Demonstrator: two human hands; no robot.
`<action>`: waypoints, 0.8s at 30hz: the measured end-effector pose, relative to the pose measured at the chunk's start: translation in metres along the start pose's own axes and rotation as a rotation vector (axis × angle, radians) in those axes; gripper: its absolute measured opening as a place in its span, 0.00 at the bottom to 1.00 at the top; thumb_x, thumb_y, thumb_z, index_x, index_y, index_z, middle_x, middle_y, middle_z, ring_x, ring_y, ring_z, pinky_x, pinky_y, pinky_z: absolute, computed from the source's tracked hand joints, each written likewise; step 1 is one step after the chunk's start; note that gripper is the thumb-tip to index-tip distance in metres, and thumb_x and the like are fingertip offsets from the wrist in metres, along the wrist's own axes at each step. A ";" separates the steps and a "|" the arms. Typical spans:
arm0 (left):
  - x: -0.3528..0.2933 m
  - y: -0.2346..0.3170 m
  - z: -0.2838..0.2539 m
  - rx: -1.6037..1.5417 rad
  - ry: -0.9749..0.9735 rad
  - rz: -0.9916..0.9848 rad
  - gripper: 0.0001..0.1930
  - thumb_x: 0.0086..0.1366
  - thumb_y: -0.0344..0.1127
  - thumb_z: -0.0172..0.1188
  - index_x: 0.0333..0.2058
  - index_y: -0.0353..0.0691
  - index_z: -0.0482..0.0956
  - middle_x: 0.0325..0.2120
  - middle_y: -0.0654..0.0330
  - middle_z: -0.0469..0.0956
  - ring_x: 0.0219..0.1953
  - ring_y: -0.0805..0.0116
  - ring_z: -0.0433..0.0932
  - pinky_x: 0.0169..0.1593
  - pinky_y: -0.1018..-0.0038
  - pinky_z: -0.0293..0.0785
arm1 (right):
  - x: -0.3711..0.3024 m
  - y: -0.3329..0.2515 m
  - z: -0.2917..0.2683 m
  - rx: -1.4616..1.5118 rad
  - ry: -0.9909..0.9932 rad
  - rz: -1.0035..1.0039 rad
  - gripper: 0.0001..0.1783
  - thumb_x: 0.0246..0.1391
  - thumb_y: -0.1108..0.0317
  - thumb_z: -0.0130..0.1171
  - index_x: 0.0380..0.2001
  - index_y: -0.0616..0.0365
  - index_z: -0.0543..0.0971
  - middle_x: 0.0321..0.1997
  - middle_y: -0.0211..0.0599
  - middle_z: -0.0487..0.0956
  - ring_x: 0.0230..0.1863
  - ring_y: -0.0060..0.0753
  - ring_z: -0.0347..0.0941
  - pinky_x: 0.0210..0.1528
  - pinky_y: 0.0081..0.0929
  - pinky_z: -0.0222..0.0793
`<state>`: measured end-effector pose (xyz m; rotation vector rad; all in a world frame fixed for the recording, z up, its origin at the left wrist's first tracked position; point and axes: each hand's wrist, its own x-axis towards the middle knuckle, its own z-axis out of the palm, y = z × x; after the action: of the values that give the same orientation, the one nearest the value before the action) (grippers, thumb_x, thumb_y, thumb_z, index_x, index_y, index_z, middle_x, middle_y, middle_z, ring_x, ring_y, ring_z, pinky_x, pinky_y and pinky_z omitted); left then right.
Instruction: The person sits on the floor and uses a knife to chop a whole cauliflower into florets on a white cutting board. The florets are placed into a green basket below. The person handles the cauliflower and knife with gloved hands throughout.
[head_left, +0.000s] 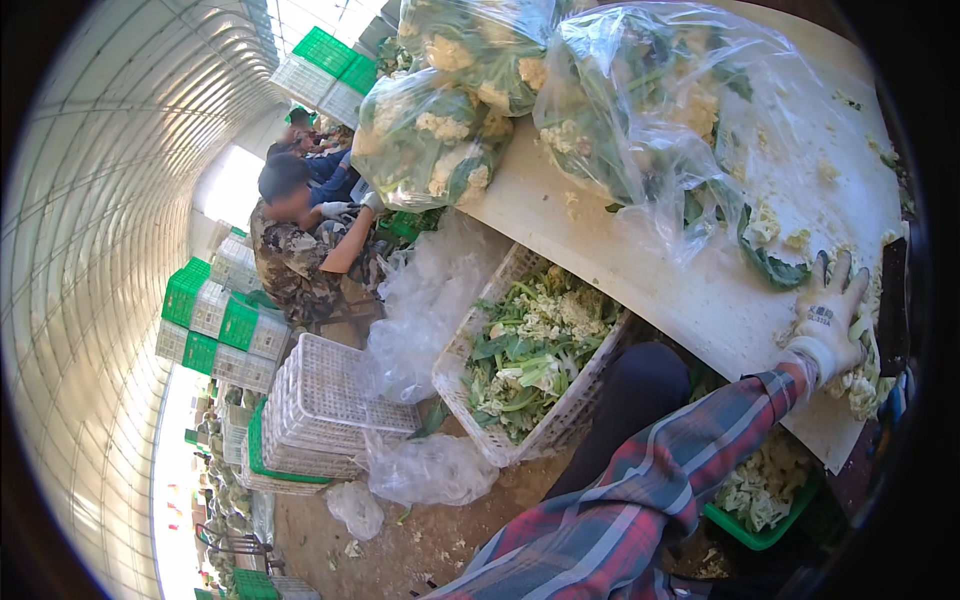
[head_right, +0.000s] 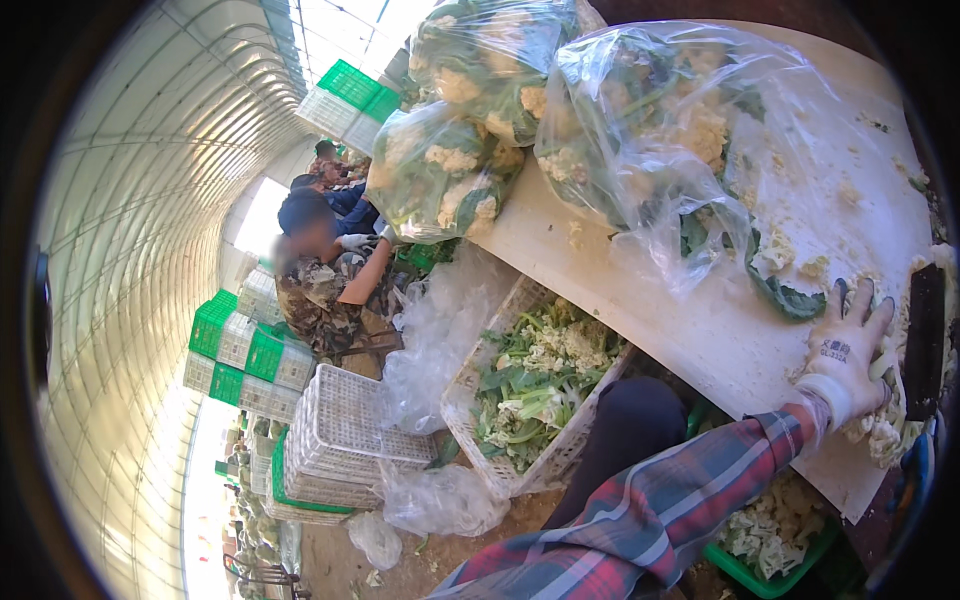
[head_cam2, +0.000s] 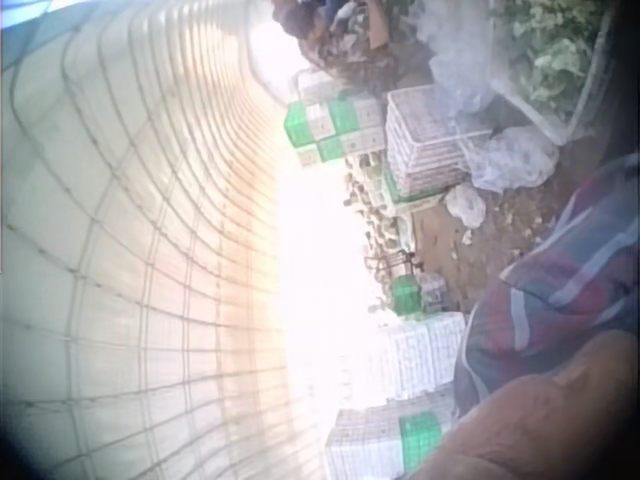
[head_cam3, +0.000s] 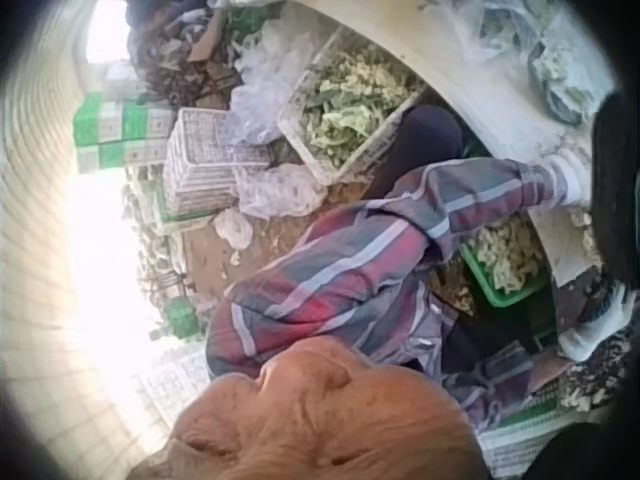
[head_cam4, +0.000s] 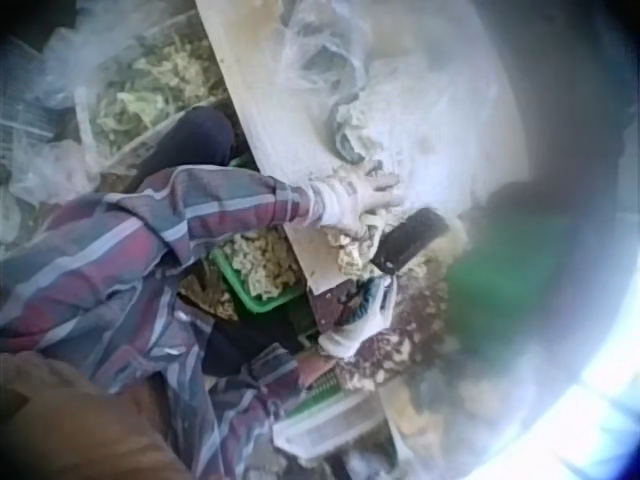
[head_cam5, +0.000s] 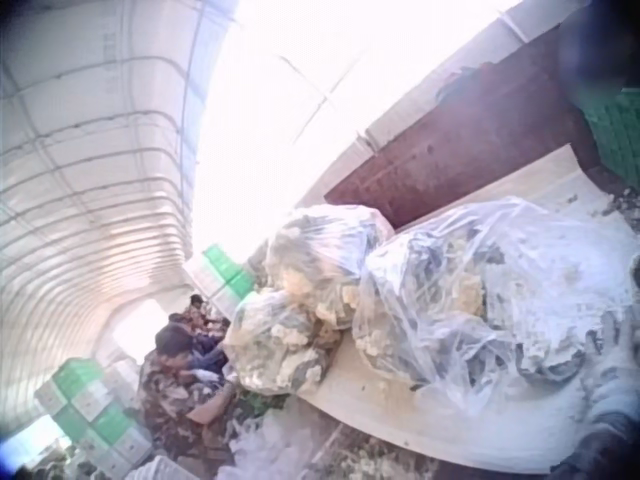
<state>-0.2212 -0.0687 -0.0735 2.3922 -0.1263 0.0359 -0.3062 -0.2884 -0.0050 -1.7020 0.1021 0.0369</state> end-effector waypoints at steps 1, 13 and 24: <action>0.000 0.001 -0.001 0.000 0.010 -0.006 0.52 0.46 0.47 0.76 0.72 0.48 0.66 0.77 0.42 0.54 0.77 0.29 0.49 0.77 0.48 0.57 | 0.008 -0.003 0.000 0.020 -0.062 0.019 0.12 0.73 0.64 0.61 0.46 0.63 0.84 0.30 0.22 0.77 0.28 0.14 0.65 0.31 0.19 0.62; -0.017 0.021 -0.022 0.019 -0.025 -0.122 0.53 0.47 0.44 0.75 0.74 0.52 0.64 0.78 0.48 0.54 0.78 0.31 0.49 0.79 0.54 0.56 | 0.030 0.106 -0.028 0.147 0.144 0.153 0.23 0.73 0.54 0.59 0.63 0.52 0.77 0.34 0.19 0.76 0.25 0.11 0.65 0.23 0.16 0.58; -0.047 -0.001 -0.012 0.108 0.236 -0.087 0.58 0.55 0.66 0.73 0.78 0.48 0.57 0.78 0.42 0.52 0.81 0.46 0.44 0.81 0.49 0.36 | -0.023 0.035 0.011 0.308 0.243 0.094 0.14 0.70 0.58 0.62 0.52 0.51 0.82 0.28 0.26 0.78 0.21 0.17 0.73 0.19 0.20 0.70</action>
<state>-0.2673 -0.0558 -0.0682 2.4778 0.0930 0.2890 -0.3318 -0.2807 -0.0389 -1.3866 0.3521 -0.1111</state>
